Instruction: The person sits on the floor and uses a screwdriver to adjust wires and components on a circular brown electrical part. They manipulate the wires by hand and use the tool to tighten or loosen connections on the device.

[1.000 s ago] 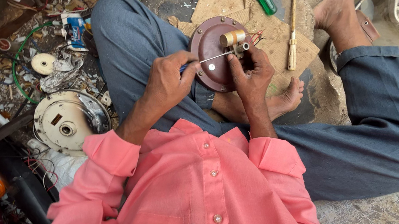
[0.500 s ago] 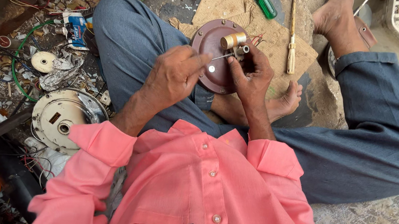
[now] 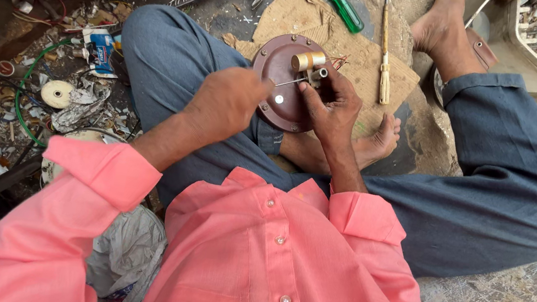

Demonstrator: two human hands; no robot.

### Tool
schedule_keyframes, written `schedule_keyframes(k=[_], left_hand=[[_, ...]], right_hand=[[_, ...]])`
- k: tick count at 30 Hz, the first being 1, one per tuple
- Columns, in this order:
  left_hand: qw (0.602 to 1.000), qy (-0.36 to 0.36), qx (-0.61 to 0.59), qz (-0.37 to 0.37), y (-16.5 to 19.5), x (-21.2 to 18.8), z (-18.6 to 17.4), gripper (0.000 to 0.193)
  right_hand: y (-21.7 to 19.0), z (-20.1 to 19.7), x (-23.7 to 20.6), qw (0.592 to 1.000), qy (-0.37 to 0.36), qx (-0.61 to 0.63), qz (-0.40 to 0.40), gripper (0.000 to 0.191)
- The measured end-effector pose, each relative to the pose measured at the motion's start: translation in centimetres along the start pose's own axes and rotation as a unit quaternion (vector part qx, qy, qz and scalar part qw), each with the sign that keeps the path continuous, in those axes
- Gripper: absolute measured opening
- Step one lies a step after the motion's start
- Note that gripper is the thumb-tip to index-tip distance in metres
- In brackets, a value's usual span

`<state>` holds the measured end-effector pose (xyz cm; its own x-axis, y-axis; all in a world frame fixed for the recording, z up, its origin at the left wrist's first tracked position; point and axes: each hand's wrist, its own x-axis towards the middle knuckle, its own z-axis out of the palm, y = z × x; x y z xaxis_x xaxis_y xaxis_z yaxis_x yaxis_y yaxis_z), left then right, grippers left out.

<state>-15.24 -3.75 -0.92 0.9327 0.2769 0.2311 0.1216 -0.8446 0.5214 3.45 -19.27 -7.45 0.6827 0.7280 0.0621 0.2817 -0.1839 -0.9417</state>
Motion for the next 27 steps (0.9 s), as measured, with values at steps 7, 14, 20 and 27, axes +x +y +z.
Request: schedule_keyframes(k=[7,14,20,27], left_hand=[[0.849,-0.118,-0.406,-0.316,-2.6,1.6,2.7,0.037],[0.979,-0.186,0.081,0.014,-0.9,1.9,-0.1,0.046],[0.979,-0.123,0.118,0.111,-2.4,2.6,-1.9,0.044],[0.988,-0.001,0.088,-0.125,-8.1,3.1,0.5,0.041]], right_hand=[[-0.7,0.0,-0.2,1.0,0.002,-0.021,-0.017,0.05],[-1.5,0.3,-0.5,0.997,0.021,-0.072,-0.016,0.045],[-2.4,0.4,0.1,0.993,0.023,-0.094,-0.069,0.044],[-1.9,-3.4,0.1,0.984,-0.028,-0.172,-0.039,0.03]])
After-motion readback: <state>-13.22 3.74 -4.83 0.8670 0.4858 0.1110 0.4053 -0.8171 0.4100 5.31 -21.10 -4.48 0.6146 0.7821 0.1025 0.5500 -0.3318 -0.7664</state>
